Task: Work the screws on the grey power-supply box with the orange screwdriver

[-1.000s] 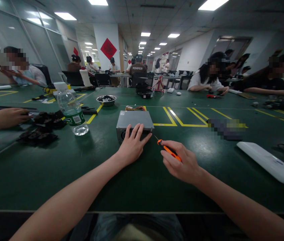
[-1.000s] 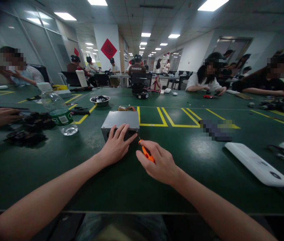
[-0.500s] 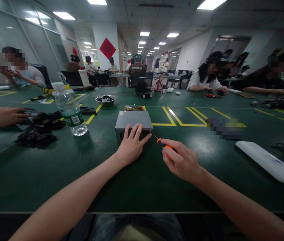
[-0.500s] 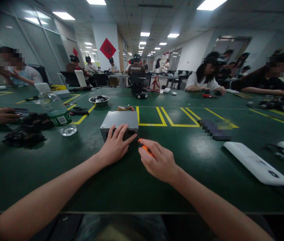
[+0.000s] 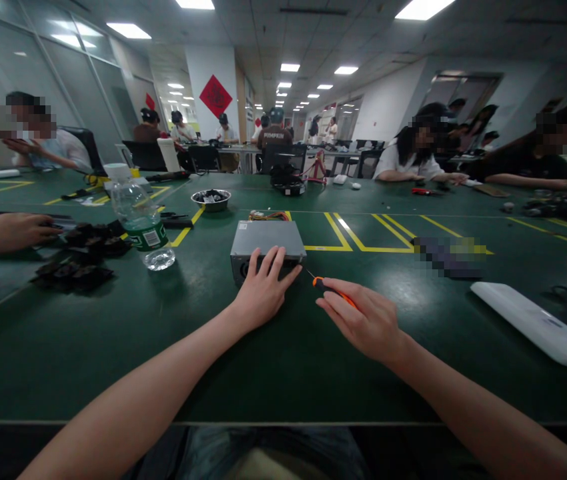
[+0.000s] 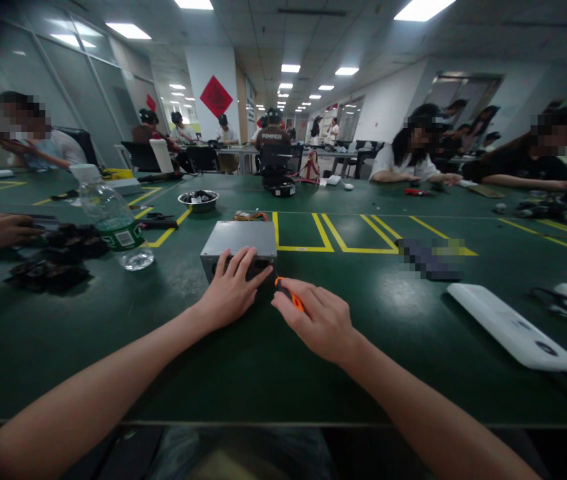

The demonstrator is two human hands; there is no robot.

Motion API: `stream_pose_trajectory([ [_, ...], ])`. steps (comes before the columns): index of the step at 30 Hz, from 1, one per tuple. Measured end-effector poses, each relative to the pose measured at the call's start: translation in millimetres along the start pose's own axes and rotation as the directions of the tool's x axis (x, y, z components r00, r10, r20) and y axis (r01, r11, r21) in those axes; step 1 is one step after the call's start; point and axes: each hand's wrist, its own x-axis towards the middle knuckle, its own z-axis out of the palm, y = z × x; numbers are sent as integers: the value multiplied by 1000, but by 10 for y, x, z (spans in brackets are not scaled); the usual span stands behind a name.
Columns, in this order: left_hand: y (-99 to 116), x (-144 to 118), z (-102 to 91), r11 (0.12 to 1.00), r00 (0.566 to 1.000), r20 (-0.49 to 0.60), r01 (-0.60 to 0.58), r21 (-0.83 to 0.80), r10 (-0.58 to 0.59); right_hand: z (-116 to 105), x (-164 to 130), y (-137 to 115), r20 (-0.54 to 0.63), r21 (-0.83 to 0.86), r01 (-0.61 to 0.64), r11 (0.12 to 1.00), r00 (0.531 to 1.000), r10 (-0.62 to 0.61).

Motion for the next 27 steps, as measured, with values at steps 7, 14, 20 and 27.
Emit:
stream_pose_trajectory([
  [7,-21,-12,-2,999,1000,1,-4,-34,4,-44,19,-1,-75,75,13,997,997,-8],
  [14,-97,-45,20,992,999,7,-37,-124,38,70,36,-66,-43,180,78,981,996,-72],
  [20,-93,-52,26,990,999,3,-32,-138,33,149,30,-51,-11,149,84,985,996,-84],
  [27,-86,-49,19,991,1000,6,-27,-135,28,147,66,-59,-44,130,89,988,996,-84],
])
